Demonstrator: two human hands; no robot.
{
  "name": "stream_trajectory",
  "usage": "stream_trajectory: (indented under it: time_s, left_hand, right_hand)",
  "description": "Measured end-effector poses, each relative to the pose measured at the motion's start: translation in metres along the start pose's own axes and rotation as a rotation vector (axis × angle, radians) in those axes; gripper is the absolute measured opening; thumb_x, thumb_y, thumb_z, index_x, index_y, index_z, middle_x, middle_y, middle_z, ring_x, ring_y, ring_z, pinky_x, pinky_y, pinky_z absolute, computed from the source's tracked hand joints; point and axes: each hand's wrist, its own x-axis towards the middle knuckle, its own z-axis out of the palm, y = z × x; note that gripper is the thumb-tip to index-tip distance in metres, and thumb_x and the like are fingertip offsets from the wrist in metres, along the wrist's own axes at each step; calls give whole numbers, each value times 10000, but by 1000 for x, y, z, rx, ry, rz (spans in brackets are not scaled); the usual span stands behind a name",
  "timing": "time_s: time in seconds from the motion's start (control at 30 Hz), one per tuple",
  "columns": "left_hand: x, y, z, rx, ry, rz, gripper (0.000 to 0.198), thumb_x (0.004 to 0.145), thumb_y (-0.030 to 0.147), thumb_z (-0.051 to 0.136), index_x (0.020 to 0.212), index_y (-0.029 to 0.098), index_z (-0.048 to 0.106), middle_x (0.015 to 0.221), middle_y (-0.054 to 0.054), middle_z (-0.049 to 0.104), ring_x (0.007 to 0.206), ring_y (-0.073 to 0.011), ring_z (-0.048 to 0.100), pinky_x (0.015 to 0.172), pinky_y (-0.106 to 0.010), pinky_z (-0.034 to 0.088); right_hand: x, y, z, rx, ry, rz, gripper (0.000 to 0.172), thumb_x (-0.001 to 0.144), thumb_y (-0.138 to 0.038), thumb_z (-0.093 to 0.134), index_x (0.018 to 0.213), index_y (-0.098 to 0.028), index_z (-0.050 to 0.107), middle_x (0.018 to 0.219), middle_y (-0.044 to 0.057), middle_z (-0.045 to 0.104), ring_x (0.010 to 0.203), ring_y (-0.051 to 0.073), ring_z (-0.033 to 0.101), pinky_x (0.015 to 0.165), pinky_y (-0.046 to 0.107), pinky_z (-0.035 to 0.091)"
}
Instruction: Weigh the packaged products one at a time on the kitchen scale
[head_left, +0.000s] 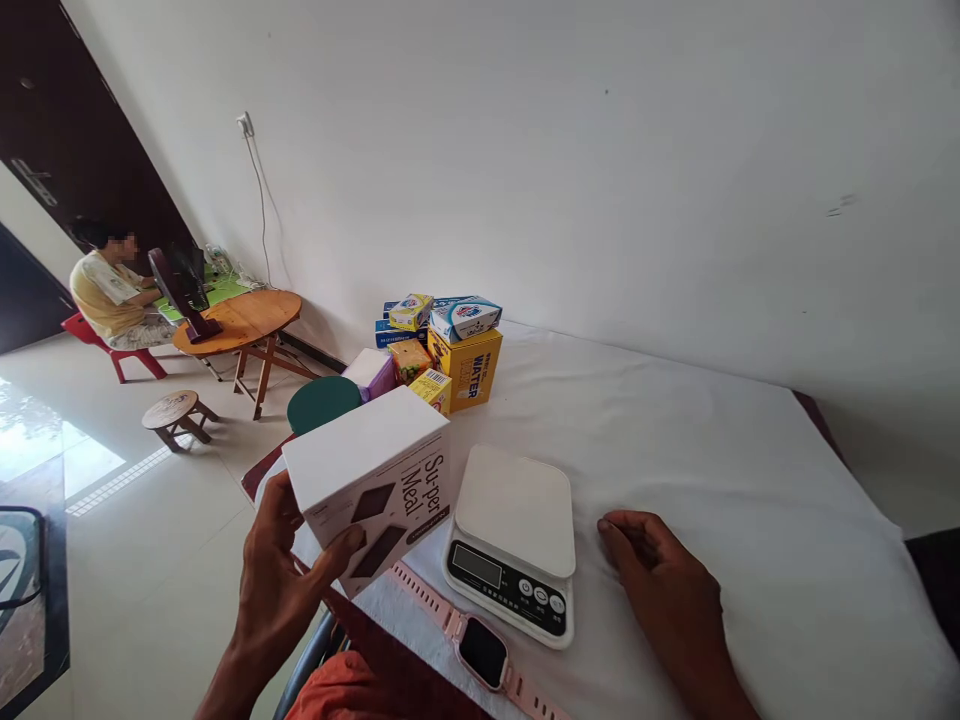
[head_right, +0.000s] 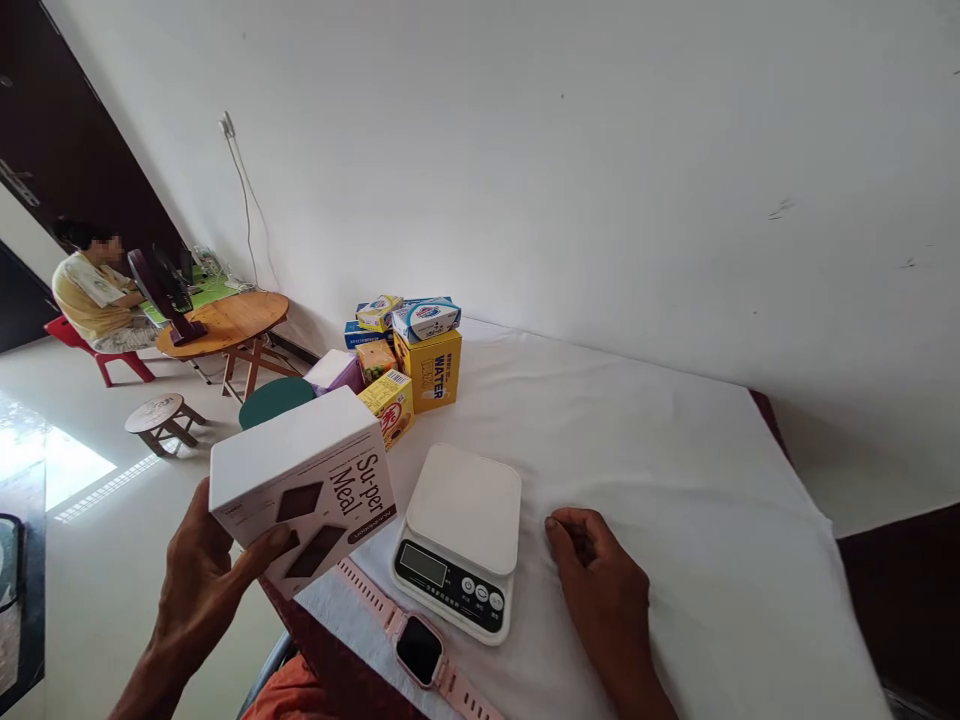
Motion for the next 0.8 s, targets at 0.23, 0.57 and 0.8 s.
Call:
stream_trajectory:
  time_s: [0.23, 0.57, 0.8]
  left_hand:
    - [21, 7, 14, -50, -241, 119, 700, 748, 437, 841, 1342, 199, 559, 1137, -101, 731, 1042, -315, 719, 822, -418, 648]
    - [44, 2, 57, -68, -442, 435, 679, 775, 280, 824, 1373, 261, 502, 1286, -68, 655, 1156, -250, 659, 987, -372, 574]
    - [45, -5, 3, 66, -213, 370, 653, 773, 297, 833, 1351, 280, 529, 1156, -32, 679, 1044, -226, 695, 887, -326, 615]
  right_hand:
    - [-1, -31, -25, 165, -33, -107, 546, 708, -631, 752, 1074, -238, 652, 1147, 89, 714, 989, 273, 704, 858, 395, 586]
    - [-16, -81, -5, 222, -393, -281, 716, 764, -519, 822, 1381, -282, 545, 1395, 117, 627, 1294, 310, 593, 1047, 460, 535]
    - [-18, -86, 17, 214, -438, -351, 702, 812, -516, 798, 1431, -349, 513, 1499, 78, 535, 1340, 296, 555, 1085, 474, 522]
